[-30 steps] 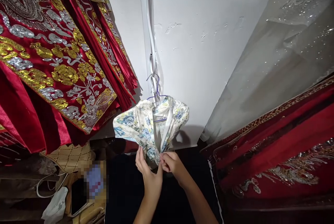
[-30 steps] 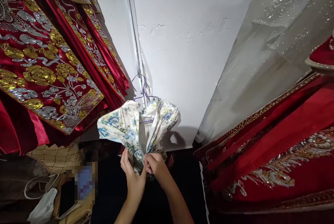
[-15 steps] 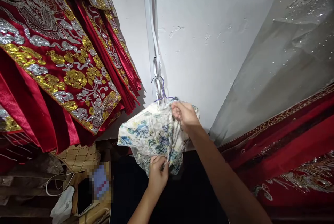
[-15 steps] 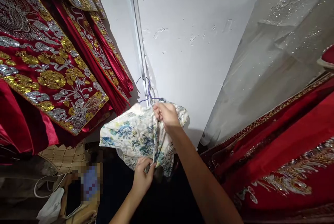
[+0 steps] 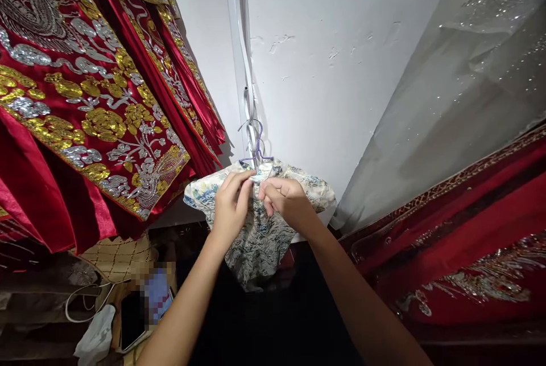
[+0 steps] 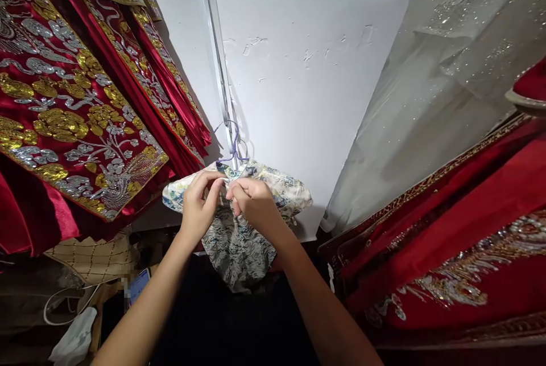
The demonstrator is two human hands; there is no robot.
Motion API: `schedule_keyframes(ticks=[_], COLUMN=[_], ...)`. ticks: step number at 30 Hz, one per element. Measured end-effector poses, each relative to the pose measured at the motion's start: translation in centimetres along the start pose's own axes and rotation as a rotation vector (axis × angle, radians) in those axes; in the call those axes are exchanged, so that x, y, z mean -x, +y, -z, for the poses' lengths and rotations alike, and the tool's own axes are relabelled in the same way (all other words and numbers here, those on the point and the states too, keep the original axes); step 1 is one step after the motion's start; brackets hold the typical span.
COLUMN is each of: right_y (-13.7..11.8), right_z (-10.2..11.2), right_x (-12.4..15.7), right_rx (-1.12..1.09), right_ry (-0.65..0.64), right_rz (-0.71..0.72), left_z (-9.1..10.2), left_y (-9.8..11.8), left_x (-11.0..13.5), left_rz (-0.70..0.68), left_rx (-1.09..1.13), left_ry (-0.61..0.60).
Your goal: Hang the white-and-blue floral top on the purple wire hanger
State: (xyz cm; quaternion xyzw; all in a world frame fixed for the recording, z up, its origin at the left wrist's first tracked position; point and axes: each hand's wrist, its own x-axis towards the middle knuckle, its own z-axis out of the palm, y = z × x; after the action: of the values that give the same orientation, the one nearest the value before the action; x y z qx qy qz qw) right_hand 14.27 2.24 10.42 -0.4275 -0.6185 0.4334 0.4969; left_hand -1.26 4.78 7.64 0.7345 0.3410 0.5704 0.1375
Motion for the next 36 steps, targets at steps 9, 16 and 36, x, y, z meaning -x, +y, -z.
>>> schedule_keyframes(ticks=[9, 16, 36], right_y=[9.5, 10.2, 12.3], right_z=[-0.5, -3.7, -0.7], right_x=[1.3, 7.1, 8.3], right_rx=[0.238, -0.056, 0.15], right_ry=[0.097, 0.104, 0.203], right_rz=[-0.032, -0.179, -0.276], left_z=[2.9, 5.2, -2.1], left_y=[-1.3, -9.7, -1.9], left_x=[-0.6, 9.7, 12.3], left_rz=[0.143, 0.803, 0.711], left_rx=[0.106, 0.686, 0.757], left_ry=[0.386, 0.555, -0.183])
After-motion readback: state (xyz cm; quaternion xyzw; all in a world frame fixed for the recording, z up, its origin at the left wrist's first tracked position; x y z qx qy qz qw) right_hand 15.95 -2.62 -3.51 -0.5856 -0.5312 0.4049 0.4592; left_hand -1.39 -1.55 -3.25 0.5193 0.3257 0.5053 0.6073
